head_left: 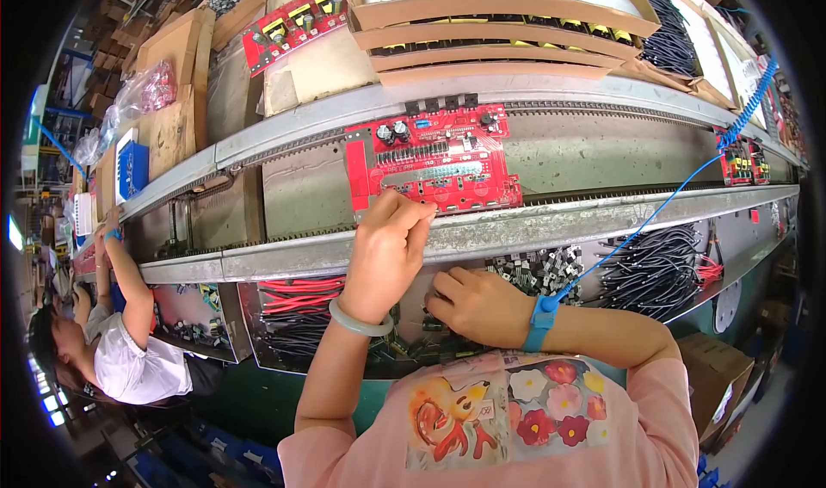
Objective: The person assembles circuit boards on an assembly line by inserting transistors, capacitors, transformers, and wires into each board by hand, then slides the assembled boards along the conveyor.
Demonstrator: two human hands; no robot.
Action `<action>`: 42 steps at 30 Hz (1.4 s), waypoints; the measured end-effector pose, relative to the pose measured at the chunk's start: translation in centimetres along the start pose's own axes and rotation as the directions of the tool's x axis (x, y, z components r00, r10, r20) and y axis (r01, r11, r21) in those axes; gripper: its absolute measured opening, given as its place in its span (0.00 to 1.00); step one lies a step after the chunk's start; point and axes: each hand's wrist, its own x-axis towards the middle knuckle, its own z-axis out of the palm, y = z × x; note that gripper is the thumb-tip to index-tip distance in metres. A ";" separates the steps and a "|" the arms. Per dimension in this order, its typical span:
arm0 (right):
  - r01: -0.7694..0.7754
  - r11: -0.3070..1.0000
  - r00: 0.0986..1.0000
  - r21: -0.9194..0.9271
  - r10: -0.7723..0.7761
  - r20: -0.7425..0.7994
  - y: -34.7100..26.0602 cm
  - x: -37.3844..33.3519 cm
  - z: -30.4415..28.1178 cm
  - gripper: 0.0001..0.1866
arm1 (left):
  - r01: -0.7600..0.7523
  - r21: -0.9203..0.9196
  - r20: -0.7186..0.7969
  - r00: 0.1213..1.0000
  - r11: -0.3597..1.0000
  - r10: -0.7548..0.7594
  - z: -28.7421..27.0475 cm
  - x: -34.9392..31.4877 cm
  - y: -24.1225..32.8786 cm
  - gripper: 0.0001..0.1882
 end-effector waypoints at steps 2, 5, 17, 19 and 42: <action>0.059 0.993 0.998 0.104 -0.058 -0.008 0.7 -0.2 -0.7 0.12 | 0.013 -0.051 -0.034 0.999 0.999 -0.015 0.4 0.0 0.1 0.07; 0.094 0.974 0.986 0.205 -0.063 -0.152 1.1 0.5 -2.0 0.10 | 0.043 -0.125 0.032 0.999 0.991 -0.039 -1.1 -0.4 0.2 0.11; -0.056 0.997 0.920 0.044 0.069 -0.385 4.9 5.8 -5.9 0.07 | 0.377 -0.701 0.157 0.909 0.606 -0.385 -5.0 -1.3 -0.8 0.18; -0.040 0.999 0.901 0.006 0.039 -0.433 5.5 6.5 -5.0 0.07 | 0.397 -0.637 0.127 0.899 0.660 -0.418 -5.3 -1.1 -0.6 0.17; -0.065 0.995 0.925 -0.075 0.032 -0.379 5.1 7.6 -3.3 0.06 | 0.145 -0.250 -0.091 0.981 0.957 -0.172 -4.9 -1.2 -1.1 0.11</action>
